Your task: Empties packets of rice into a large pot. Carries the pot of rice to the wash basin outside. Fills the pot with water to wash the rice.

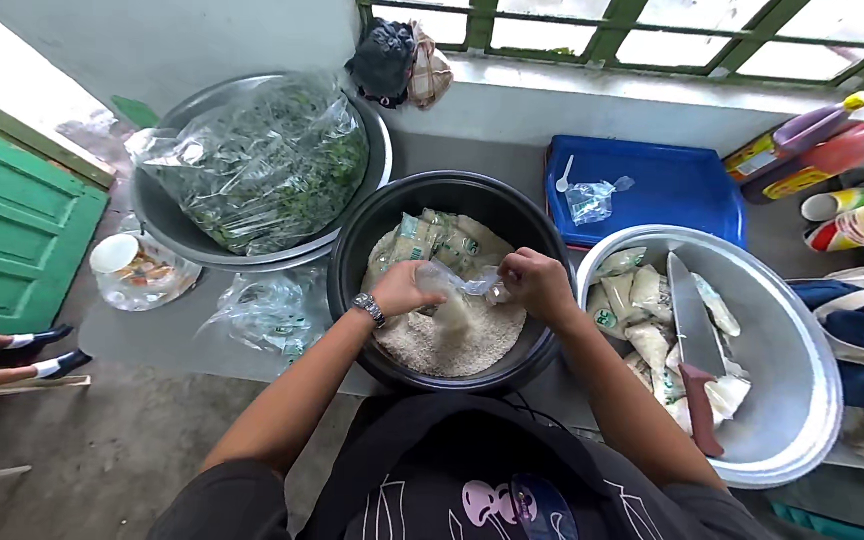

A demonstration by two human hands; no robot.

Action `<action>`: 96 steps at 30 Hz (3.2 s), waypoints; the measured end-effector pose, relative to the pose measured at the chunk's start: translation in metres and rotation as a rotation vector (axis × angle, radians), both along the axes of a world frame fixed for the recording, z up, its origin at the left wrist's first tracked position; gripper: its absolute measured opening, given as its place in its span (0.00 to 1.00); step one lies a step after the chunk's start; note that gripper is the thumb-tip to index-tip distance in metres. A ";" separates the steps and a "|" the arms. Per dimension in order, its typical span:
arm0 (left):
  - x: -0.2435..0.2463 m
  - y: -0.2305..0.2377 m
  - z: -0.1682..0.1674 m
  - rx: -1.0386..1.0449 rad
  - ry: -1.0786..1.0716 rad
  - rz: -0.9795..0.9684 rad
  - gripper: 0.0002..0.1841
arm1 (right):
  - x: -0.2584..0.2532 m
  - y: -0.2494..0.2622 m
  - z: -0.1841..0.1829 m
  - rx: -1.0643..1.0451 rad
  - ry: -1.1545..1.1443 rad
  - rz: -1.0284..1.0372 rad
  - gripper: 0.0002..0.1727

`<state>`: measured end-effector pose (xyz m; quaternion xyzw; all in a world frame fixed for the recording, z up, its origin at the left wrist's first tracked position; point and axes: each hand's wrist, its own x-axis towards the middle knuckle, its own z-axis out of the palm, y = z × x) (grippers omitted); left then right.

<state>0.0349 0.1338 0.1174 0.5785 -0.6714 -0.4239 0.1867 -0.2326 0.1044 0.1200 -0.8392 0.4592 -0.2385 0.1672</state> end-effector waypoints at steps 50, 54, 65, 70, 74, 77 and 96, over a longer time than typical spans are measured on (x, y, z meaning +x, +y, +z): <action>-0.039 -0.033 -0.048 0.135 -0.082 0.353 0.34 | -0.072 -0.050 0.018 0.824 -0.992 -0.328 0.05; -0.091 -0.037 -0.068 -0.001 -0.156 0.078 0.25 | -0.121 -0.101 0.037 0.487 -1.227 -0.624 0.06; -0.172 -0.064 -0.114 -0.016 -0.438 -0.341 0.19 | -0.124 -0.083 0.010 0.254 -0.288 -0.538 0.21; -0.131 -0.077 -0.071 -0.049 -0.148 -0.126 0.09 | -0.049 -0.050 -0.045 0.494 0.060 -0.057 0.28; -0.092 -0.071 -0.026 -0.071 -0.034 -0.111 0.07 | -0.011 -0.039 -0.054 0.433 0.085 -0.013 0.21; -0.064 -0.047 -0.018 -0.104 0.137 0.102 0.15 | 0.002 -0.041 -0.037 0.506 0.046 -0.009 0.14; -0.040 -0.016 -0.052 0.256 0.811 0.570 0.20 | 0.024 -0.023 -0.045 0.731 -0.302 -0.190 0.30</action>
